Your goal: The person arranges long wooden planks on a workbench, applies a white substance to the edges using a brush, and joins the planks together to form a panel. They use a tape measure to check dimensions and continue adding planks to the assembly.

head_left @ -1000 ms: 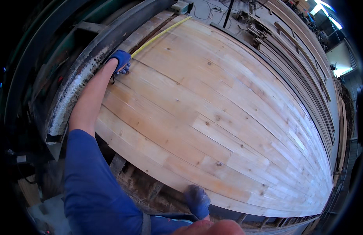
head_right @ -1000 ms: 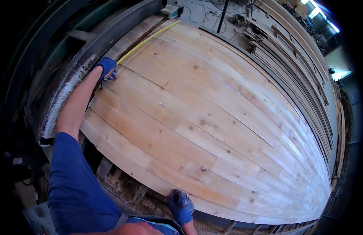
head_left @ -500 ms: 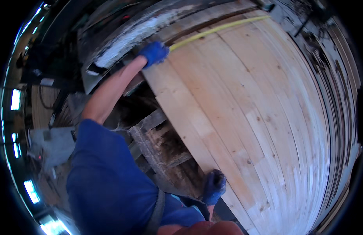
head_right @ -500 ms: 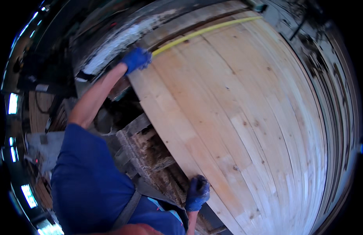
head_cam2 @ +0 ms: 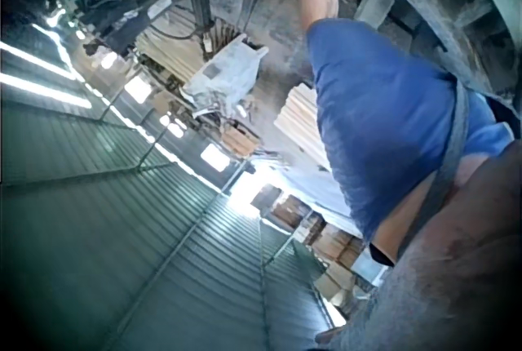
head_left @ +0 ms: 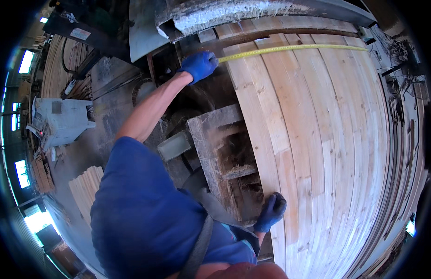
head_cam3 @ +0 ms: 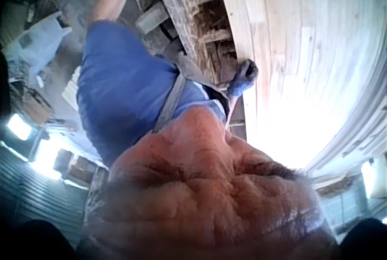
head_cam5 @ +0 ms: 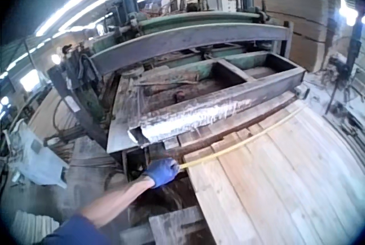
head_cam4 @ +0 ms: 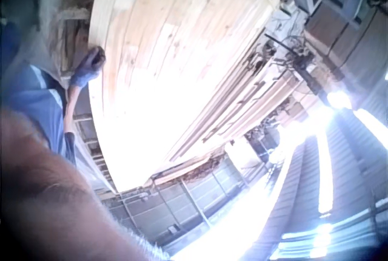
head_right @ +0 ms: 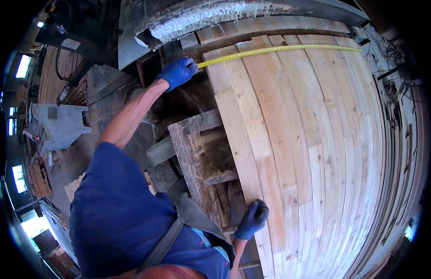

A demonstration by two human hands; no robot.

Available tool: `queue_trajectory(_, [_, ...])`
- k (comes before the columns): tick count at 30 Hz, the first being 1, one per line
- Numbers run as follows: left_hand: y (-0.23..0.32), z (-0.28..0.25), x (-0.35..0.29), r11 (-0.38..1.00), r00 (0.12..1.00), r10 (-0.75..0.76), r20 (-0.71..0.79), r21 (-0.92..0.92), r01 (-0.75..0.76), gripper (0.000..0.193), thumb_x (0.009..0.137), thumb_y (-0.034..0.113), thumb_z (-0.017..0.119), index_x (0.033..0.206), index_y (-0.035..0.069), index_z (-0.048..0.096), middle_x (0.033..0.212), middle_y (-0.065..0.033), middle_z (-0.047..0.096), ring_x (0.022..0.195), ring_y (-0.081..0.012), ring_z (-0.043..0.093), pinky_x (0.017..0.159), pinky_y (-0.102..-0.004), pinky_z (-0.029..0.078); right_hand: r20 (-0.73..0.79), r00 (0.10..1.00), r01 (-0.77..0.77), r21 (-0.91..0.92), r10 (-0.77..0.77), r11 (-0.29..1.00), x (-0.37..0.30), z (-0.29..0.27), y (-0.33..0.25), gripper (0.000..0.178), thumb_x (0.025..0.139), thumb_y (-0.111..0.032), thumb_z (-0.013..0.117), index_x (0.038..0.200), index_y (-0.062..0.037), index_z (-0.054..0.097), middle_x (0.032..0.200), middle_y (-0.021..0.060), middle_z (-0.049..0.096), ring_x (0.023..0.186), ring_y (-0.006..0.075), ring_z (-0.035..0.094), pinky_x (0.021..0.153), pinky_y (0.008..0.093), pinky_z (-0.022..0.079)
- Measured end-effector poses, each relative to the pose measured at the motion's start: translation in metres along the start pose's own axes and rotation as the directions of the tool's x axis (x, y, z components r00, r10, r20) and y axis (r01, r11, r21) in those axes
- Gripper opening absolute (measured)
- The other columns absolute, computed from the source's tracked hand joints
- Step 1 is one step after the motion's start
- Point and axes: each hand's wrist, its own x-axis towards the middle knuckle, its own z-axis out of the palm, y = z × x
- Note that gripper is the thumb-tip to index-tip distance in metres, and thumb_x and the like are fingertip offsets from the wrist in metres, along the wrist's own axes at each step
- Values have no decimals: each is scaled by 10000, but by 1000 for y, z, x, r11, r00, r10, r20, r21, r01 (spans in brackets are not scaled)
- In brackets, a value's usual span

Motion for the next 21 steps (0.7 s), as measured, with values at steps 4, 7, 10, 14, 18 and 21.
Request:
queue_trajectory(4, [-8, 5, 4, 1000, 1000, -11, -6, 10, 11, 284, 896, 366, 529, 914, 114, 658, 927, -152, 667, 872, -382, 624, 731, -468, 491, -69, 995, 75, -54, -79, 996, 1, 7, 14, 123, 926, -119, 605, 981, -10, 621, 781, 17, 591, 646, 90, 524, 578, 254, 460])
queue_trajectory(7, [-8, 10, 6, 1000, 1000, -19, -17, 0, 19, 270, 889, 357, 546, 900, 114, 664, 933, -155, 668, 864, -377, 625, 725, -457, 492, -47, 999, -14, 12, 15, 1000, -1, 8, 8, 122, 925, -122, 609, 975, -11, 619, 751, 11, 583, 577, 75, 495, 509, 241, 425])
queue_trajectory(10, [-24, 18, 10, 997, 995, 83, -51, 2, -83, 235, 891, 320, 557, 891, 114, 671, 892, -152, 666, 836, -364, 626, 712, -446, 491, -60, 998, 29, -15, -30, 999, -1, 11, 8, 118, 922, -123, 612, 972, -17, 620, 732, 10, 579, 535, 67, 473, 473, 230, 397])
queue_trajectory(14, [-12, 11, 5, 1000, 999, 22, -33, 1, -22, 269, 897, 357, 545, 895, 120, 670, 916, -151, 660, 850, -369, 621, 724, -448, 489, -62, 997, -49, 69, 54, 996, -1, 14, 10, 108, 923, -128, 611, 971, -31, 618, 716, 7, 574, 530, 62, 478, 473, 222, 402])
queue_trajectory(18, [-11, 14, 4, 1000, 999, 1, -36, 22, 0, 340, 888, 399, 490, 912, 112, 672, 944, -157, 678, 894, -382, 631, 774, -493, 505, -70, 996, -60, 28, 61, 998, 0, 14, 20, 110, 922, -124, 608, 973, -27, 616, 713, 7, 571, 531, 62, 482, 472, 222, 405])
queue_trajectory(21, [-12, 15, 3, 999, 999, 2, -54, 35, 0, 318, 899, 402, 515, 939, 129, 672, 909, -157, 667, 852, -388, 620, 746, -468, 496, -61, 995, -81, 53, 84, 995, 1, 13, 28, 108, 922, -115, 602, 974, -22, 617, 716, 14, 573, 534, 67, 486, 470, 227, 408])
